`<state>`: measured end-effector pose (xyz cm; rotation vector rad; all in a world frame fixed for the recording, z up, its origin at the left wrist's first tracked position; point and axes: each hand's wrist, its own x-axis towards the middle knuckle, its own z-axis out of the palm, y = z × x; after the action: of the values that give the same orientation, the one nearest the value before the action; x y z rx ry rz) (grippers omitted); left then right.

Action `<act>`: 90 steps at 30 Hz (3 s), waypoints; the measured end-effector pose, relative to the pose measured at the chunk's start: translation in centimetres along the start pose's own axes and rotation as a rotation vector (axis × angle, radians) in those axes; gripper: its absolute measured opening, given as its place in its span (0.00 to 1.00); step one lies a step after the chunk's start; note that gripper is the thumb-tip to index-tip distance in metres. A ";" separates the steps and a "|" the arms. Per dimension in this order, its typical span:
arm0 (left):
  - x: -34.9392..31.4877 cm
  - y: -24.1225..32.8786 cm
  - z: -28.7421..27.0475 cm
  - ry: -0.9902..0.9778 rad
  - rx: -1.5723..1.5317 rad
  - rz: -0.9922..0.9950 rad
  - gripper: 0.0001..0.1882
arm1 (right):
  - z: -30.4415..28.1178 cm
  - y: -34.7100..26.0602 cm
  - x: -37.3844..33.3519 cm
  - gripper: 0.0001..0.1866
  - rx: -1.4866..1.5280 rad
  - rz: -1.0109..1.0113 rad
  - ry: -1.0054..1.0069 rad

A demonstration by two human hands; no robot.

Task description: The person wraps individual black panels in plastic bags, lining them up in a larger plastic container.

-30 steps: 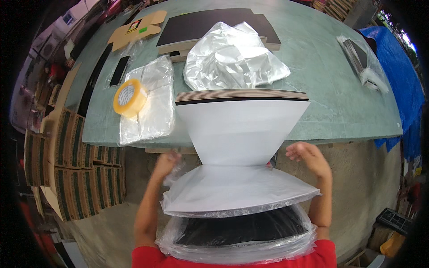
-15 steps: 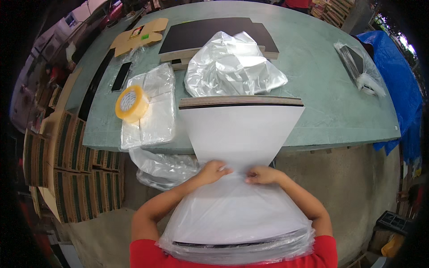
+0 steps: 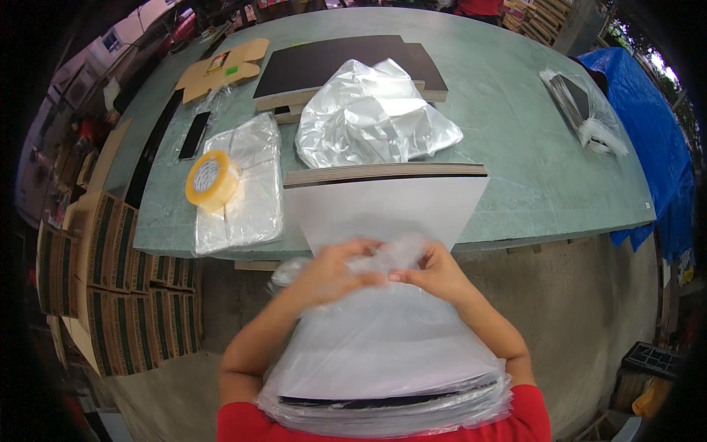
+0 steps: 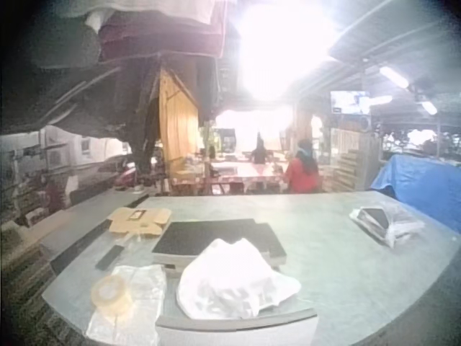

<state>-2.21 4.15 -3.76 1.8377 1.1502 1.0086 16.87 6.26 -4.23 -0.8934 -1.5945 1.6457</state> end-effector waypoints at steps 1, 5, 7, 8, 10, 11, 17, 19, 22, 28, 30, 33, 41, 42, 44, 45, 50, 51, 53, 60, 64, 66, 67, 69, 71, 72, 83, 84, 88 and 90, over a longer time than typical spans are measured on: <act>0.2 0.3 0.0 -0.026 -0.077 -0.147 0.10 | 0.0 0.7 0.1 0.11 0.059 -0.010 0.063; 0.6 0.8 -2.1 0.090 -0.433 -0.449 0.14 | -1.6 0.1 -2.0 0.17 0.060 0.176 -0.057; 0.4 0.9 -3.0 0.107 -0.402 -0.408 0.17 | -3.6 0.8 -3.2 0.20 -0.211 0.215 -0.354; 0.4 1.0 -2.8 0.089 -0.319 -0.380 0.16 | -4.1 1.0 -3.5 0.21 -0.345 0.236 -0.501; 0.4 1.3 -2.2 0.051 -0.144 -0.322 0.16 | -4.2 0.7 -3.8 0.23 -0.288 0.055 -0.349; 0.3 1.5 -1.8 0.056 -0.174 -0.295 0.16 | -4.2 0.4 -3.9 0.24 -0.259 -0.035 -0.272; -0.8 1.7 -1.2 -0.019 -0.207 -0.234 0.11 | -3.3 -1.9 -2.9 0.32 -0.513 -0.173 0.010; -1.2 1.8 -1.9 -0.130 -0.439 -0.403 0.11 | -2.3 -1.5 -2.5 0.30 -0.469 -0.283 0.097; -1.5 0.8 -1.7 -0.119 -0.486 -0.314 0.13 | -1.6 -0.1 -2.7 0.29 -0.071 -0.044 -0.123; -0.8 0.9 -2.3 0.352 -0.669 -0.648 0.14 | -2.3 0.8 -3.2 0.30 -0.153 0.078 -0.377; -1.1 0.4 -1.4 0.192 -0.610 -0.558 0.15 | -1.5 0.8 -2.8 0.30 -0.052 -0.170 -0.164; -1.7 -0.1 -0.4 0.010 -0.549 -0.470 0.16 | -0.5 -1.5 -1.5 0.25 -0.118 -0.353 -0.028; -2.7 -0.7 -0.7 0.041 -0.580 -0.571 0.18 | -6.4 -2.0 0.3 0.17 0.638 -0.259 0.050; -2.8 -0.9 -0.7 0.091 -0.646 -0.576 0.18 | -6.3 -2.3 0.2 0.18 0.700 -0.207 0.049; -2.7 -1.2 -0.7 0.143 -0.731 -0.567 0.18 | -1.9 -1.7 -0.2 0.27 0.414 0.090 0.043; -2.5 -1.2 -0.4 0.138 -0.755 -0.553 0.18 | -0.8 -1.1 -0.3 0.29 0.309 0.086 -0.022; -2.2 -0.7 0.1 0.216 -0.891 -0.554 0.19 | 0.2 0.1 0.2 0.35 0.208 0.229 -0.046; -2.2 -0.1 -0.1 0.242 -0.927 -0.562 0.19 | -0.2 0.8 0.2 0.32 0.303 0.275 -0.138; -2.2 0.0 -0.1 0.226 -0.911 -0.544 0.19 | -1.4 2.6 -0.3 0.27 0.481 0.366 -0.314; -2.8 -1.8 -1.1 0.162 -0.653 -0.585 0.20 | -1.0 -0.2 0.2 0.10 0.501 0.265 -0.103; -2.4 0.4 -5.9 0.429 -0.265 -0.486 0.13 | -3.2 -0.9 -0.9 0.04 0.391 0.179 -0.126; -4.2 2.8 -5.4 0.569 -0.233 -0.267 0.07 | -3.3 -0.8 -0.9 0.03 0.331 0.174 -0.061; -3.9 4.9 -5.2 0.075 -0.149 -0.122 0.08 | -2.7 -0.8 -0.7 0.03 0.316 0.201 -0.011; -2.8 8.5 -3.0 -0.776 0.143 -0.048 0.09 | -1.8 -1.0 -0.1 0.05 0.290 0.208 -0.020; -3.0 5.7 -1.1 -0.479 -0.006 0.013 0.09 | -0.5 -1.4 0.0 0.07 0.278 0.151 -0.155; -1.9 5.6 -1.4 -0.333 -0.073 -0.156 0.09 | -0.8 -1.2 -0.3 0.08 0.302 0.156 -0.130; -2.5 0.0 -4.6 0.173 0.105 -0.415 0.09 | -1.9 -0.7 -2.6 0.15 0.966 0.170 0.016; -3.0 -0.7 -7.6 0.329 0.171 -0.540 0.08 | -2.5 -1.0 -2.7 0.14 0.890 0.174 -0.012; -1.6 6.9 -5.7 0.597 0.101 -0.150 0.08 | -1.7 -1.8 -2.2 0.11 0.666 0.188 0.024; -2.7 6.7 -3.9 0.224 0.233 0.061 0.05 | -0.2 -2.3 -1.5 0.10 0.625 0.139 -0.006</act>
<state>-4.07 0.08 3.11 1.9886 1.4026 1.1801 17.92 5.17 -1.87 -0.6697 -0.9300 2.0712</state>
